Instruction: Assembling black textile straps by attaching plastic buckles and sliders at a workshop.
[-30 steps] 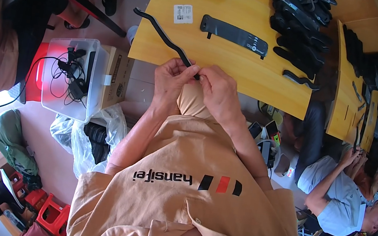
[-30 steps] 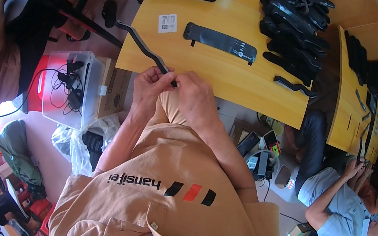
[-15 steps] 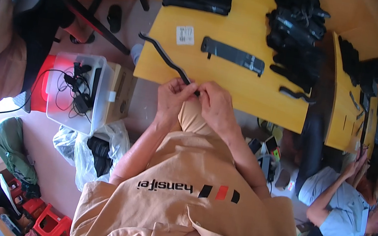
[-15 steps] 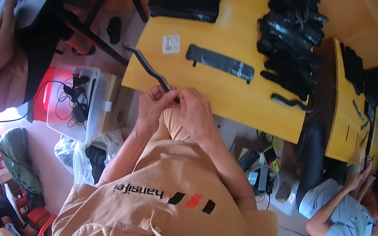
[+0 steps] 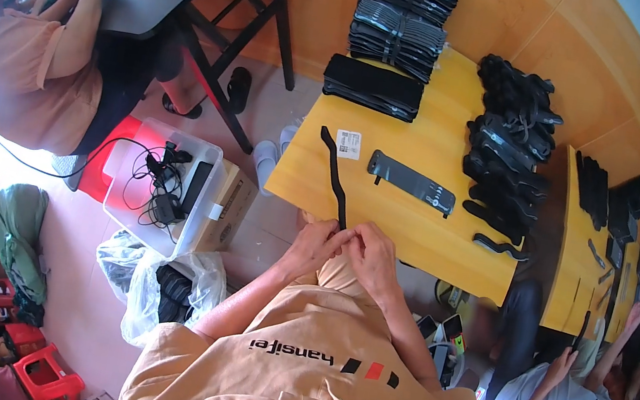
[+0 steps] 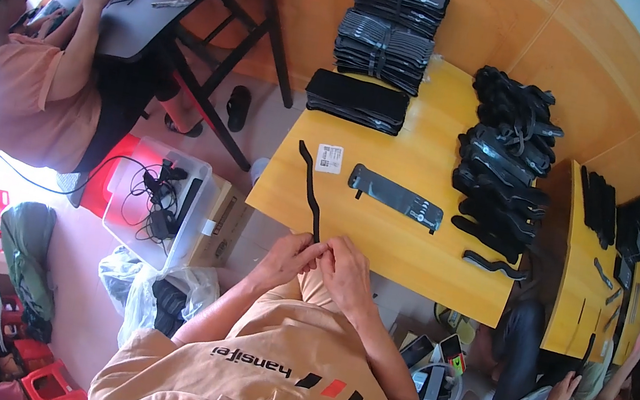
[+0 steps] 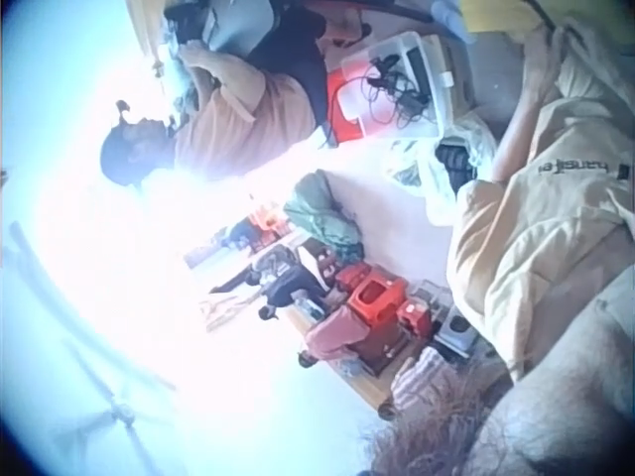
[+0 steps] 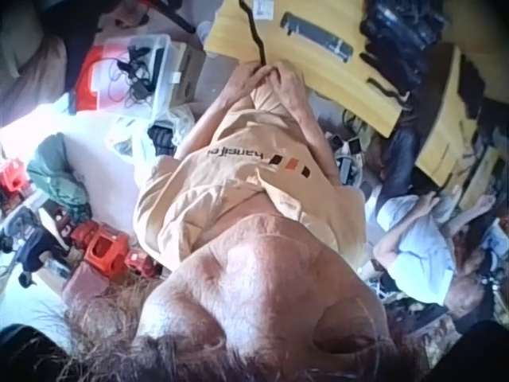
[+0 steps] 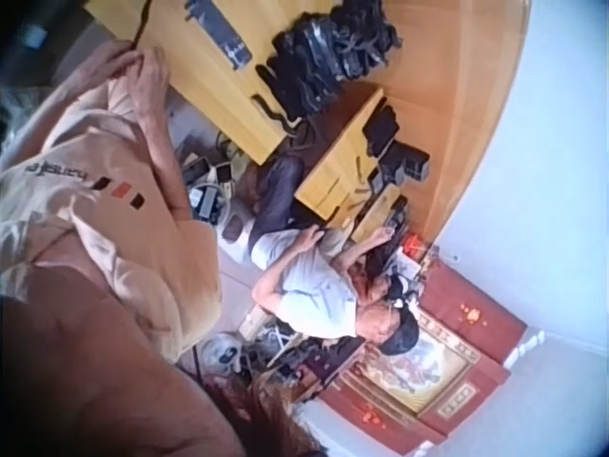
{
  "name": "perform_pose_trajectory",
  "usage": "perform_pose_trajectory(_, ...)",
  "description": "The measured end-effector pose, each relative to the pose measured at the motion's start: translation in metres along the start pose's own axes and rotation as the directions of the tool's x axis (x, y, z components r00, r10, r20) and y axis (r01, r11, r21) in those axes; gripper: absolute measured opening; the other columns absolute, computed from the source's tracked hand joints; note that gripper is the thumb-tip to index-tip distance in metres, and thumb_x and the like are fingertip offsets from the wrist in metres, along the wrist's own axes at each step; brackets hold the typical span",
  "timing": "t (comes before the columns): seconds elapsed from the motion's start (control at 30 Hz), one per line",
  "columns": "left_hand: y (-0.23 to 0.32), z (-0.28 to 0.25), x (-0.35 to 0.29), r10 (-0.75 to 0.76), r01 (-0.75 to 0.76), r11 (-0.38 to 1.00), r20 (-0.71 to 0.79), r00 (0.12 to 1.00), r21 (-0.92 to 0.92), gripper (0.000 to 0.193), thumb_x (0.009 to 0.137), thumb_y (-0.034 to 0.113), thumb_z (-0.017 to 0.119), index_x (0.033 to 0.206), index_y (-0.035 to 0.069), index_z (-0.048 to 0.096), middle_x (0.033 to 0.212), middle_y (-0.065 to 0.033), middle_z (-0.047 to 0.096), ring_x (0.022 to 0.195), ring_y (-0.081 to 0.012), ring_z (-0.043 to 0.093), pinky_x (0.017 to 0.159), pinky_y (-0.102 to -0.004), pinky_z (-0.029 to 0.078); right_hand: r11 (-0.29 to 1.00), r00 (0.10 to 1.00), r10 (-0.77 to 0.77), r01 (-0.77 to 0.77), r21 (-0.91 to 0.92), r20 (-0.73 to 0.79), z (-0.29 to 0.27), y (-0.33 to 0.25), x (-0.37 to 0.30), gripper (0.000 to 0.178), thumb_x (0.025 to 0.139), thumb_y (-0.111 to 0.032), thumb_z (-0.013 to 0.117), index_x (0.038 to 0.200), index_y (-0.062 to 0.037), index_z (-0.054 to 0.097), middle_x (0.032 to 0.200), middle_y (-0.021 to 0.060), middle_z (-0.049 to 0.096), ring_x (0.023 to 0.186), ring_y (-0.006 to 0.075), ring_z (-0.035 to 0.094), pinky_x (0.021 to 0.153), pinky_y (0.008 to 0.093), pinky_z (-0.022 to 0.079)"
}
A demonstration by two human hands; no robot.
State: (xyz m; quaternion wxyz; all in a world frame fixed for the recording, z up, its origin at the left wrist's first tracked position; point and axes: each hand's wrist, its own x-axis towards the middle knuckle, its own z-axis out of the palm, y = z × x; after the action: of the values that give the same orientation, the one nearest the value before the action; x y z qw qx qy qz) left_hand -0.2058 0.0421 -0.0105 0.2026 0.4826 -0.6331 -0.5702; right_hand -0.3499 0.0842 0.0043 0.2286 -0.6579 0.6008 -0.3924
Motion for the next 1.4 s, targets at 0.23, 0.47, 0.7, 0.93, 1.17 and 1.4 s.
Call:
perform_pose_trajectory(0.23,-0.003,-0.014,-0.007,0.035,-0.025,0.998,0.165,0.986,-0.059,0.039,0.096,0.034,0.046,0.082,-0.001,0.057,0.063,-0.0035,0.052,0.058,-0.0097,0.049,0.052,-0.0248,0.042,0.985,0.995,0.054,-0.066,0.16,0.082,0.004,-0.001,-0.002,0.005,0.077,0.001,0.057,0.082,0.0009,0.055,0.07,0.0134,0.057,0.059,0.0264,0.057,0.055,0.0348,0.045)
perform_pose_trajectory(0.47,-0.004,-0.018,-0.015,0.017,0.032,0.976,0.221,0.975,-0.217,0.037,0.097,0.032,0.043,0.085,0.0,0.057,0.065,-0.0012,0.051,0.059,-0.0093,0.047,0.053,-0.0241,0.04,0.993,0.988,-0.111,0.108,0.037,0.106,-0.003,-0.015,0.004,0.005,0.078,0.001,0.056,0.083,0.0013,0.056,0.074,0.0143,0.057,0.061,0.0301,0.057,0.056,0.0379,0.046)
perform_pose_trajectory(0.7,0.009,-0.005,-0.016,0.041,-0.037,0.998,0.058,0.997,-0.058,0.042,0.095,0.031,0.045,0.085,-0.008,0.056,0.064,-0.0125,0.057,0.06,-0.0181,0.056,0.057,-0.033,0.045,0.999,0.999,-0.037,0.037,-0.023,-0.002,-0.005,-0.024,-0.005,0.006,0.076,0.003,0.058,0.081,0.0008,0.058,0.074,0.0139,0.056,0.064,0.0299,0.057,0.056,0.0359,0.045)
perform_pose_trajectory(0.93,0.003,-0.001,-0.014,0.051,-0.045,0.992,0.051,0.997,-0.121,0.043,0.095,0.033,0.045,0.082,-0.007,0.056,0.063,-0.0122,0.057,0.057,-0.0198,0.055,0.055,-0.0337,0.044,1.0,1.0,-0.023,0.023,0.018,-0.019,-0.009,-0.023,-0.003,0.006,0.075,0.004,0.058,0.08,0.001,0.057,0.073,0.0122,0.053,0.061,0.0273,0.055,0.055,0.0337,0.044)
perform_pose_trajectory(1.17,0.018,-0.013,-0.018,0.098,-0.083,0.994,0.262,0.96,-0.069,0.039,0.098,0.03,0.04,0.082,-0.002,0.054,0.063,-0.0072,0.052,0.059,-0.0152,0.049,0.055,-0.0303,0.042,0.995,0.997,-0.02,0.012,0.097,0.079,-0.02,-0.022,-0.006,0.006,0.075,0.003,0.058,0.078,0.0016,0.053,0.073,0.0125,0.051,0.061,0.0261,0.054,0.055,0.0336,0.044)
perform_pose_trajectory(1.4,0.041,-0.015,-0.029,0.121,-0.136,0.982,0.111,0.986,0.135,0.037,0.09,0.035,0.055,0.079,0.0,0.06,0.061,-0.0104,0.058,0.057,-0.0192,0.057,0.056,-0.0313,0.045,0.994,0.999,-0.049,0.047,0.098,0.017,-0.023,-0.025,-0.013,0.006,0.075,0.006,0.057,0.079,0.0022,0.054,0.074,0.0118,0.053,0.063,0.0241,0.057,0.057,0.0292,0.046)
